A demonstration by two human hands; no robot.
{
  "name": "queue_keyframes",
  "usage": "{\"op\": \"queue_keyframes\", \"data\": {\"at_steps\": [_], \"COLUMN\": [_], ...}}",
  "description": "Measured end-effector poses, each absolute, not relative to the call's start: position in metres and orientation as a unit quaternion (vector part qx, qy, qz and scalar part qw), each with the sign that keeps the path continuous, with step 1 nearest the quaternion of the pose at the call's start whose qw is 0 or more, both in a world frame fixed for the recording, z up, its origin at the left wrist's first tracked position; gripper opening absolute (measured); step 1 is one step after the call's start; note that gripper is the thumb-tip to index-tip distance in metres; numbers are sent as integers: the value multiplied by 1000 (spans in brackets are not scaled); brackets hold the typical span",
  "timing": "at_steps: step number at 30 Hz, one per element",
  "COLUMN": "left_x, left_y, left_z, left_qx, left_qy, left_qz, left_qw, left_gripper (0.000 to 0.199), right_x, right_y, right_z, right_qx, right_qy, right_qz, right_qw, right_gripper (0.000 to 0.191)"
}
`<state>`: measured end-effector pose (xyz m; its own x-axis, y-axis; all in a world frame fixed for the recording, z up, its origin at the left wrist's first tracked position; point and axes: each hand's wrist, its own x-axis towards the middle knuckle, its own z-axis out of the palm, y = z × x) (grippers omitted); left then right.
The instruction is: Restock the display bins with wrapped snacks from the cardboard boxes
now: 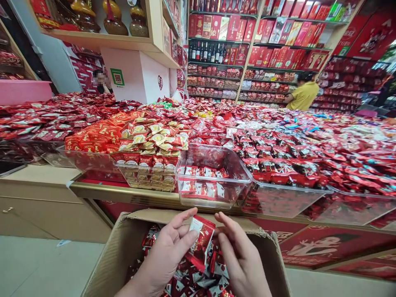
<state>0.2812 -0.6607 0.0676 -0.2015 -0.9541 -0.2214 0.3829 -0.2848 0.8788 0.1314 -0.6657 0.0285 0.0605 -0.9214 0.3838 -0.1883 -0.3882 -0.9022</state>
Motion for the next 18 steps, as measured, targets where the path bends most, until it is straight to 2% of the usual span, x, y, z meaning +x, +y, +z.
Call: {"op": "queue_keyframes", "data": {"at_steps": [3,5,7,9,10,14,18], "left_x": [279,278,277,277,277,280,291], "left_y": [-662,-664,-664,-664,-664,-657,-646], "left_z": [69,66,61,56,54,60,67], "left_qx": [402,409,408,398,395,401,426], "left_qy": [-374,-385,-391,-386,-381,-373,-362], "left_qz": [-663,-646,-639,-641,-641,-628,-580], "left_qw": [509,517,522,531,537,554,592], "left_gripper": [55,54,50,46,45,52,55], "right_x": [140,146,151,156,157,155,140], "right_y": [-663,-663,-663,-663,-663,-663,-677], "right_z": [30,29,24,16,13,19,81], "right_qx": [-480,-449,-462,-502,-529,-652,-724], "right_qy": [443,409,392,395,400,402,344], "right_qz": [-550,-555,-570,-580,-575,-509,-491], "right_qw": [521,568,555,506,479,393,341], "right_gripper": [32,37,44,47,43,7,8]}}
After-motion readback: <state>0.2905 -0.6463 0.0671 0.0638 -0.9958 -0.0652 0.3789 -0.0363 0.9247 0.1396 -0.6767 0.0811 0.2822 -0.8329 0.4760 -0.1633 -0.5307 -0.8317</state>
